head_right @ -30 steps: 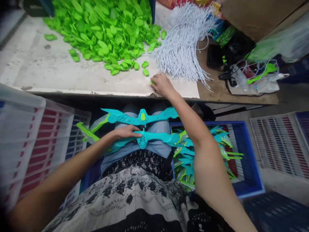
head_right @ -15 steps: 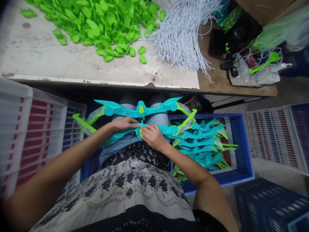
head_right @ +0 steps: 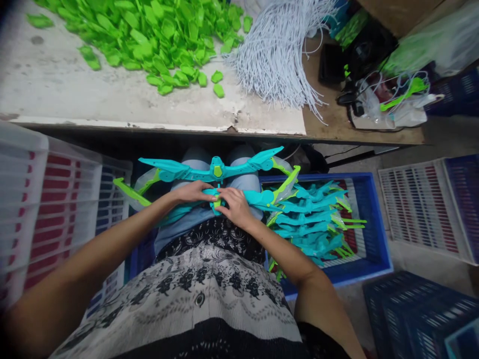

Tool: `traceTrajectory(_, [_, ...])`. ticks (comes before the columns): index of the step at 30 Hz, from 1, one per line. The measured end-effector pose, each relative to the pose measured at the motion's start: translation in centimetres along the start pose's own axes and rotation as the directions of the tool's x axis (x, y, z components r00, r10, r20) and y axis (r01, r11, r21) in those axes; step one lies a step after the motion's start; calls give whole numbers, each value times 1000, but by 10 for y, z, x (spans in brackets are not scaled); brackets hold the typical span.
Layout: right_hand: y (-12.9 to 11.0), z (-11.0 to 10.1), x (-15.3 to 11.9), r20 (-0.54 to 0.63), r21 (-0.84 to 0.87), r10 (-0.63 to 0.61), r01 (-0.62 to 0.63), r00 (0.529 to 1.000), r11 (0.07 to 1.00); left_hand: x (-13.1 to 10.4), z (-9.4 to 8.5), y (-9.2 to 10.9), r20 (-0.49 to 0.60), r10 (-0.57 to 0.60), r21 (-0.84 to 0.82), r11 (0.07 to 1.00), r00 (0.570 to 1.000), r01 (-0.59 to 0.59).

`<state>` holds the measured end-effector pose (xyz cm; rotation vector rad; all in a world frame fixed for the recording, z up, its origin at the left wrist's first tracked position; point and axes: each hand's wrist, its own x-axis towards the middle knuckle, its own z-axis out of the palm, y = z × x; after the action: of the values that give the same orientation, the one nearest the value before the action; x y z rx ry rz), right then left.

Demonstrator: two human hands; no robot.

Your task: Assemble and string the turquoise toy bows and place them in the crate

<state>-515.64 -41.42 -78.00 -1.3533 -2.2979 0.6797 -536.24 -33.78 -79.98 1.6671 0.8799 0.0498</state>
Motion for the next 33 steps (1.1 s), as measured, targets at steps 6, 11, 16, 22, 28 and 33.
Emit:
traceTrajectory(6, [6,-2,7,110,-73,61,-53,992,996,-1,0,12,-40,-59,51,997,997,61])
traceTrajectory(11, [1,-9,17,264,-186,189,-143,946,972,3,6,15,-74,-43,35,998,996,45])
traceTrajectory(16, [-4,-5,19,320,-278,219,-130,922,952,4,12,7,-98,-16,-14,1000,995,15])
traceTrajectory(22, [-5,-8,5,239,-272,24,43,971,961,-25,25,23,-261,83,296,955,962,-2])
traceTrajectory(28, [-5,-62,18,236,-36,-164,178,958,983,-61,67,22,-440,378,719,692,815,68])
traceTrajectory(33, [34,-130,74,-371,-238,105,-204,923,950,-51,92,-4,-422,393,811,566,817,147])
